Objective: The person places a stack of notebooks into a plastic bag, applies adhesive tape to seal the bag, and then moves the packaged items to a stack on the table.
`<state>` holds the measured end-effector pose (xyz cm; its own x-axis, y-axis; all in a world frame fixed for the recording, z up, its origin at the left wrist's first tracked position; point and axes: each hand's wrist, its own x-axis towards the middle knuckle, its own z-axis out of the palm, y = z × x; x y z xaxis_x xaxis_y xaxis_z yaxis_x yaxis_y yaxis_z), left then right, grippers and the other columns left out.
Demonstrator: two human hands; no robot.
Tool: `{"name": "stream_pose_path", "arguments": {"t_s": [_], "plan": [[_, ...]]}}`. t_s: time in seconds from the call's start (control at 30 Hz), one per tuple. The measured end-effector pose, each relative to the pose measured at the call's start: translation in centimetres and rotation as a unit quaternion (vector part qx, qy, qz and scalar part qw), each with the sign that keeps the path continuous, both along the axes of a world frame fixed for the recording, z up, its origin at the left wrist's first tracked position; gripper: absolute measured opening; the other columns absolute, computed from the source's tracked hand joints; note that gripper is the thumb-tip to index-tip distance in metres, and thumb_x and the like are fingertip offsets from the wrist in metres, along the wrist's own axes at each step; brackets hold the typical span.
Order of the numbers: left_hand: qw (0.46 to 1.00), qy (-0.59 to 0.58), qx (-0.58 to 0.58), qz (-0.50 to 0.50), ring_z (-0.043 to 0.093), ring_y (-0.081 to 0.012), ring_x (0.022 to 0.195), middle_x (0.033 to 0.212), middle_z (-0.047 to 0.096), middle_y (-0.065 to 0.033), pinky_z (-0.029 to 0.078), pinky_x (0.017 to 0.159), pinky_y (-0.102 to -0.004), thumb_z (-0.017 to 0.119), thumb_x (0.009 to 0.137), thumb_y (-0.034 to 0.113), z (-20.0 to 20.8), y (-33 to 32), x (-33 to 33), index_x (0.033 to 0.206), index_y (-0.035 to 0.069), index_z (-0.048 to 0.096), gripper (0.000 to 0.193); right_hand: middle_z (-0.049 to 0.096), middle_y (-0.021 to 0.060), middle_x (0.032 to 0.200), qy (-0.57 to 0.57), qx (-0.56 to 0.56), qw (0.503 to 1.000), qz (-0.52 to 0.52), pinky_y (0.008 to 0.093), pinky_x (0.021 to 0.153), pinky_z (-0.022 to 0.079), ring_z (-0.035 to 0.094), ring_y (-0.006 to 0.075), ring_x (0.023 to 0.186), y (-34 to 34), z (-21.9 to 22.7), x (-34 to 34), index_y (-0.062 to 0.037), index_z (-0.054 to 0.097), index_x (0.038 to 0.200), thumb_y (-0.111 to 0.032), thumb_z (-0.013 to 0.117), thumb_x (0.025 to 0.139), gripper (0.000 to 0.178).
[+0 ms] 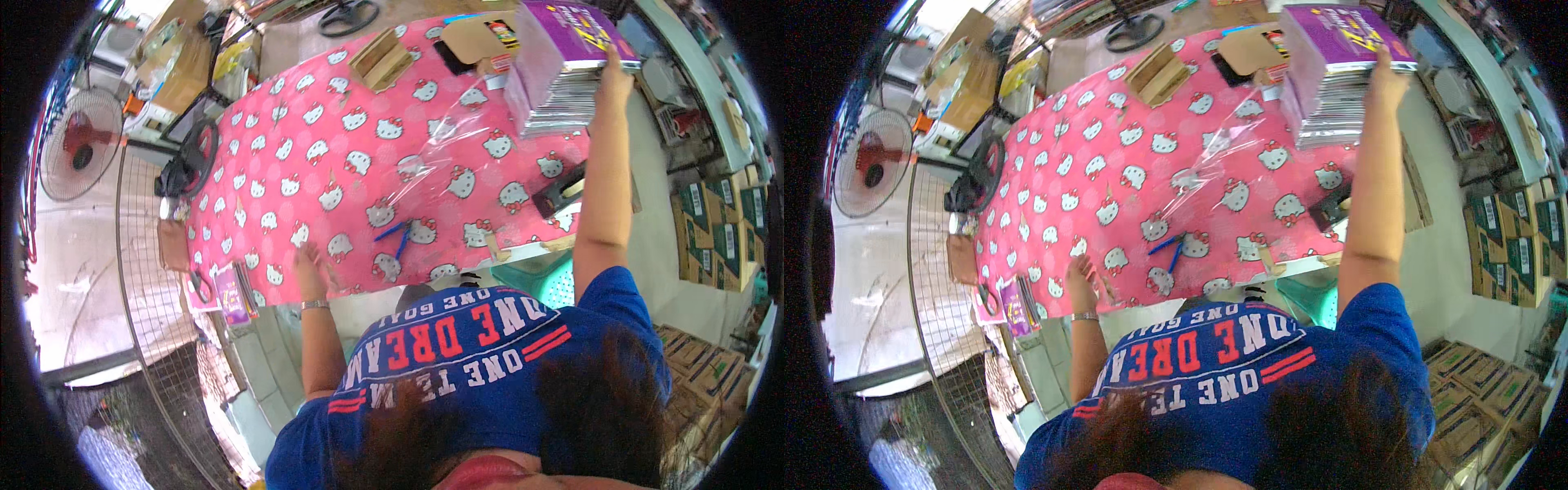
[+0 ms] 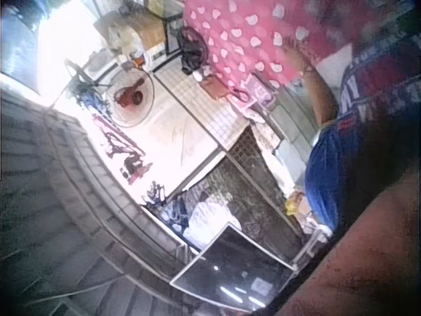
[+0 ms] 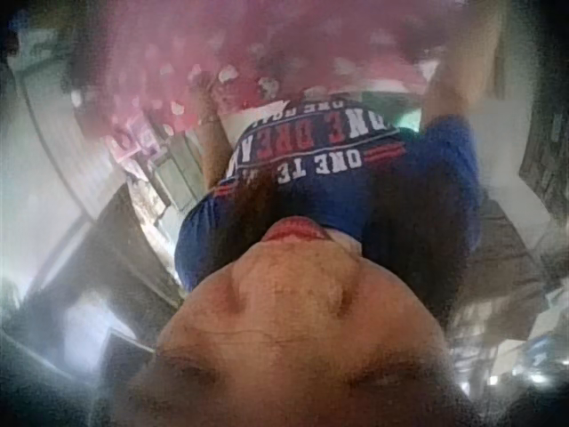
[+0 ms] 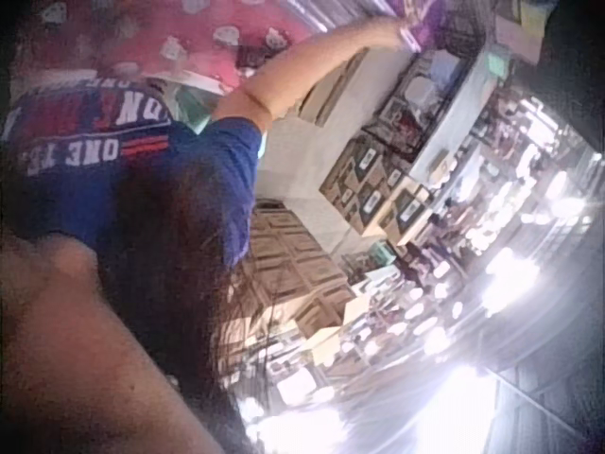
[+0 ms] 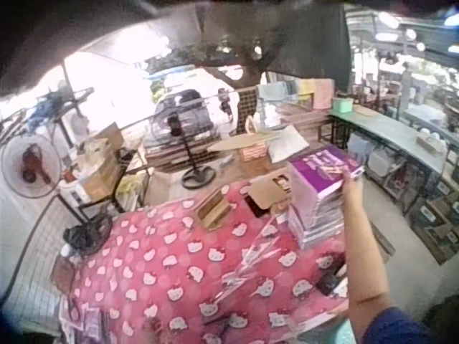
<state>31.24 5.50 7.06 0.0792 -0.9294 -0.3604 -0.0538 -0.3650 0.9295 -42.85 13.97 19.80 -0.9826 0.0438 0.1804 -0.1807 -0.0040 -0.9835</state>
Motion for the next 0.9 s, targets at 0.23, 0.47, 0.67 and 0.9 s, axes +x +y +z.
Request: {"name": "stream_pose_path", "arguments": {"t_s": [0.23, 0.47, 0.67, 0.9], "plan": [[0.957, -0.147, -0.14, 0.209, 0.054, -0.0155, 0.095, 0.104, 0.06, -0.0079, 0.042, 0.082, -0.0265, 0.056, 0.091, 0.02, 1.7, -4.5, 24.3, 0.109, -0.002, 0.058, 0.028, 0.042, 0.0213, 0.129, 0.105, -0.097, 0.988, -0.061, 0.0426, 0.089, 0.045, 0.048, 0.0282, 0.108, -0.7, -0.5, 17.1, 0.0119, 0.034, 0.128, -0.024, 0.069, 0.082, 0.068], [0.915, -0.364, -0.042, 0.167, 0.048, -0.027, 0.119, 0.13, 0.051, -0.0192, 0.035, 0.1, -0.0358, 0.051, 0.09, 0.041, -0.6, -14.6, 42.2, 0.132, -0.005, 0.044, 0.062, 0.054, 0.0136, 0.119, -0.013, 0.108, 0.814, 0.57, 0.0356, 0.089, 0.044, 0.054, 0.0208, 0.103, -6.8, -18.9, 50.9, -0.0009, 0.052, 0.12, -0.013, 0.048, 0.092, 0.03], [0.976, -0.136, 0.156, 0.066, 0.05, -0.0271, 0.116, 0.128, 0.053, -0.0166, 0.038, 0.098, -0.037, 0.048, 0.088, 0.054, -7.1, -17.0, 56.0, 0.136, 0.0, 0.041, 0.073, 0.057, 0.0138, 0.123, -0.166, 0.148, 0.466, 0.856, 0.0328, 0.096, 0.042, 0.054, 0.0227, 0.112, -16.3, -17.4, 80.5, -0.0011, 0.049, 0.128, -0.031, 0.054, 0.092, 0.047], [0.967, -0.201, 0.134, -0.084, 0.055, -0.0218, 0.102, 0.114, 0.06, -0.011, 0.042, 0.089, -0.033, 0.062, 0.082, 0.05, -6.9, -15.1, 44.8, 0.123, -0.004, 0.05, 0.069, 0.037, 0.0198, 0.141, -0.15, 0.261, 0.467, 0.832, 0.0373, 0.107, 0.03, 0.036, 0.0247, 0.131, -17.0, -28.0, 91.6, 0.0004, 0.023, 0.143, -0.041, 0.058, 0.088, 0.077]]}}
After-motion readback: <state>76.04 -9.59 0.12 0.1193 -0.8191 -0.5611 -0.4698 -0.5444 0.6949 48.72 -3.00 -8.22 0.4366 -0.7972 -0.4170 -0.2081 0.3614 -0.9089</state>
